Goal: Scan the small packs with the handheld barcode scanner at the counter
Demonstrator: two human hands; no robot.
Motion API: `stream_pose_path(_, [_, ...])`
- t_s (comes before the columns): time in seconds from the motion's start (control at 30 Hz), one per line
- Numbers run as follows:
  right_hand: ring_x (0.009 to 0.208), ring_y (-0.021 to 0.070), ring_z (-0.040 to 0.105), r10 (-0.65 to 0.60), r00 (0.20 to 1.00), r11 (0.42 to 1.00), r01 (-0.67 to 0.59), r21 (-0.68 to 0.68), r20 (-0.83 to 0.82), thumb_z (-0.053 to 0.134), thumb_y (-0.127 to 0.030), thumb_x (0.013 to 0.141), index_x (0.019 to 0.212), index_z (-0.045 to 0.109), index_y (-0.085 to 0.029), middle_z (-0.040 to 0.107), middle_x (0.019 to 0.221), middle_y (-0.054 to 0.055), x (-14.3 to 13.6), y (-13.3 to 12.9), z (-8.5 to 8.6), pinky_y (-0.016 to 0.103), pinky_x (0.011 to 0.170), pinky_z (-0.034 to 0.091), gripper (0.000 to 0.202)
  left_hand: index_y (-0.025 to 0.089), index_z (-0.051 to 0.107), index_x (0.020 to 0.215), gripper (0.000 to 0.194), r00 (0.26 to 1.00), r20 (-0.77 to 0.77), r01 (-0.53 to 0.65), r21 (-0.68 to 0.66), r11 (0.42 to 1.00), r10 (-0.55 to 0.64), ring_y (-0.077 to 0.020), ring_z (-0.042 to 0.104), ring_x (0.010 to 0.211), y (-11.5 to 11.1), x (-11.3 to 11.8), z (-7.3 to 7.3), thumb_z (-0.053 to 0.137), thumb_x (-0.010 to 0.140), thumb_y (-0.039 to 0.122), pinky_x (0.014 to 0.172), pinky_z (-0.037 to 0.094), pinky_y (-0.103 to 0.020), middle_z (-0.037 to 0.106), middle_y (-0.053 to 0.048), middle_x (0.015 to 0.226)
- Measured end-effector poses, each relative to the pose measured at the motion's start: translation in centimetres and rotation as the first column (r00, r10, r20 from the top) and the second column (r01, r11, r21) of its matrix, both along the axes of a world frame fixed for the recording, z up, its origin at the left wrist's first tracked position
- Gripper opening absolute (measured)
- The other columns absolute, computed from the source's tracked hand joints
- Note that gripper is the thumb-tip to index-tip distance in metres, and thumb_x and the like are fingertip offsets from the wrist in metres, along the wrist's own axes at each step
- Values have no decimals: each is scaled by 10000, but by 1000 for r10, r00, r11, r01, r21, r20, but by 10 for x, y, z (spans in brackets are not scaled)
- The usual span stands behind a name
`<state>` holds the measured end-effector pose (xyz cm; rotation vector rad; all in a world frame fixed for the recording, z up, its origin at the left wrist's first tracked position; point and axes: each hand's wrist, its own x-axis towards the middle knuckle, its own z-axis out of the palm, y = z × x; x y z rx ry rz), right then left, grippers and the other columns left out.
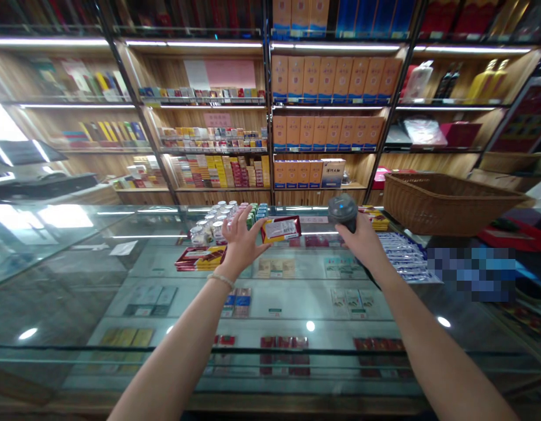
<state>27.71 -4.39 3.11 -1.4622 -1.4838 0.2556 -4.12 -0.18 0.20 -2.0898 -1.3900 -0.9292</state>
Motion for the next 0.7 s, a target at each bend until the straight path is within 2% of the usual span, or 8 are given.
stream_pose_path(0.03, [900, 252, 730, 71, 994, 996, -75, -48, -82, 596, -422, 857, 1246, 600, -216, 681, 1211, 118, -2, -3, 3, 373, 705, 613, 440, 313, 662, 1356, 626, 1000, 1, -2, 4, 1000, 2, -398, 307, 1556, 1, 0, 0, 836, 785, 498, 1258, 57, -640, 357, -179, 1683])
stream_pose_path(0.1, [662, 201, 722, 192, 962, 953, -230, -198, -191, 579, -431, 880, 1325, 540, -239, 706, 1165, 90, -10, -11, 6, 320, 519, 567, 486, 320, 662, 1356, 632, 1000, 5, -3, 14, 1000, 3, -397, 311, 1554, 2, -1, -1, 841, 778, 505, 1258, 59, -641, 362, -177, 1679])
stream_pose_path(0.17, [525, 159, 675, 287, 942, 895, -328, -301, -173, 586, -427, 907, 1388, 484, -257, 730, 1053, 44, -20, -19, 8, 278, 451, 524, 521, 325, 662, 1356, 645, 1000, 11, -2, 20, 1000, 2, -400, 318, 1549, 3, -3, -1, 853, 765, 499, 1260, 64, -639, 361, -170, 1680])
stream_pose_path(0.23, [423, 122, 597, 310, 943, 868, -334, -367, -124, 585, -414, 931, 1362, 497, -242, 721, 852, -12, -31, -25, 8, 245, 425, 491, 472, 327, 660, 1358, 650, 1000, 21, -3, 22, 1000, 2, -406, 320, 1546, 4, -4, -2, 856, 761, 494, 1261, 64, -640, 355, -162, 1684])
stream_pose_path(0.33, [383, 88, 538, 352, 933, 852, -354, -385, -79, 601, -344, 925, 1283, 549, -239, 678, 745, -54, -45, -32, 8, 201, 394, 434, 377, 323, 664, 1353, 640, 999, 40, -8, 25, 1000, 7, -418, 310, 1548, 5, -5, -1, 846, 767, 507, 1262, 47, -642, 352, -153, 1688])
stream_pose_path(0.47, [347, 93, 511, 386, 921, 829, -368, -422, -46, 653, -329, 887, 1214, 581, -214, 610, 638, -79, -56, -40, 10, 195, 352, 371, 354, 326, 667, 1349, 633, 998, 54, -16, 26, 1000, 15, -421, 305, 1550, 5, -7, -1, 842, 770, 515, 1265, 30, -633, 358, -139, 1688])
stream_pose_path(0.7, [347, 122, 526, 420, 905, 796, -401, -454, -63, 660, -302, 877, 1325, 547, -208, 580, 577, -94, -61, -48, 16, 210, 364, 381, 472, 329, 659, 1359, 648, 999, 38, -25, 42, 999, 23, -412, 321, 1542, 4, -8, -1, 852, 763, 496, 1264, 37, -630, 366, -142, 1683])
